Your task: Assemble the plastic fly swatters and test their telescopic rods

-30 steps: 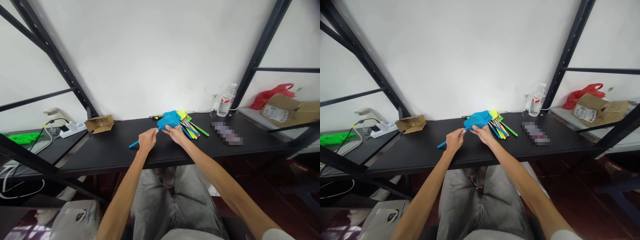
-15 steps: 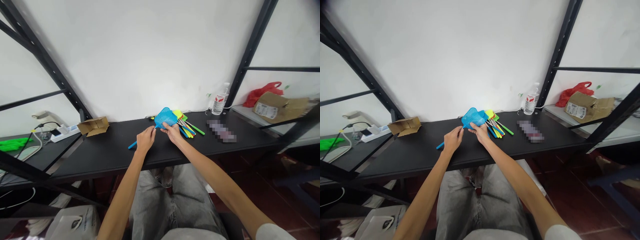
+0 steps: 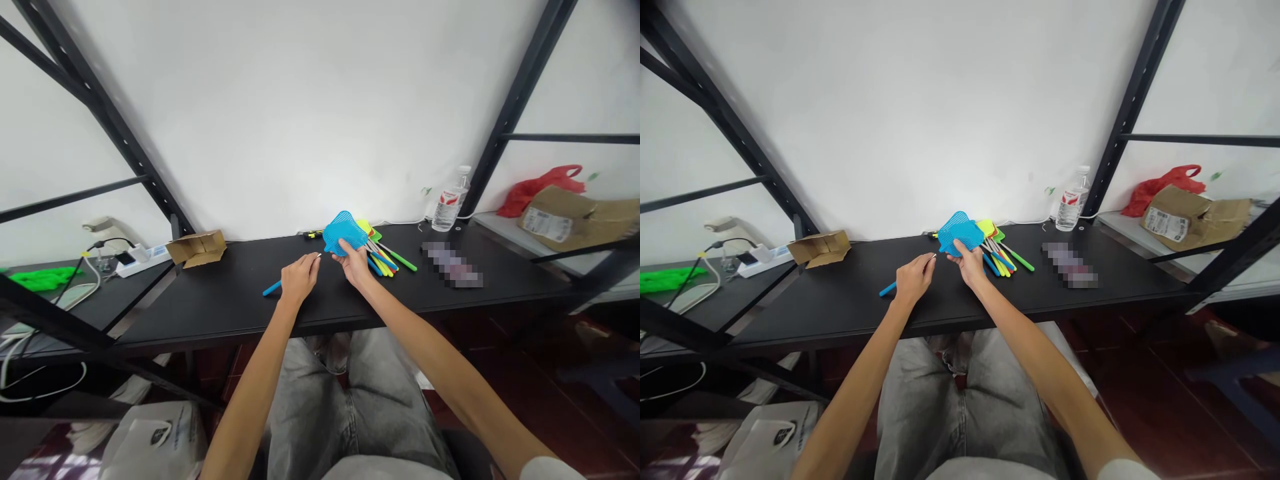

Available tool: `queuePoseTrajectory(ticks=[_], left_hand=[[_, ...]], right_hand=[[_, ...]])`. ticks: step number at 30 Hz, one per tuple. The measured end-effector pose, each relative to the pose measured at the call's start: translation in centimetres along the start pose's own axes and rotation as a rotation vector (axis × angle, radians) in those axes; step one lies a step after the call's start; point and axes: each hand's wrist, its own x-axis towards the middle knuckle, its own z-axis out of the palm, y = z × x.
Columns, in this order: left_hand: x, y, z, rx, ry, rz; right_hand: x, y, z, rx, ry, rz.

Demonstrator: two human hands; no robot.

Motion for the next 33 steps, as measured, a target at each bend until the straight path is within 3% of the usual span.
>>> queuePoseTrajectory(ticks=[16, 24, 29, 33], left_hand=[[0.5, -0.3, -0.1, -0.030, -0.010, -0.042], [2.0, 0.3, -1.0, -0.104, -0.154, 0.007], [2.6, 0.6, -0.4, -0.160, -0.186, 0.041], [2.6, 0.5, 0.3, -0.214, -0.141, 0.035]], right_hand=[[-0.5, 0.2, 0.1, -0.055, -0.132, -0.011], [-0.3, 0.7, -0.1, -0.076, -0.150, 0.021], [-0.3, 1.2, -0.1, -0.066, -0.168, 0.039], [-0.2, 1.6, -0.2, -0.109, -0.198, 0.024]])
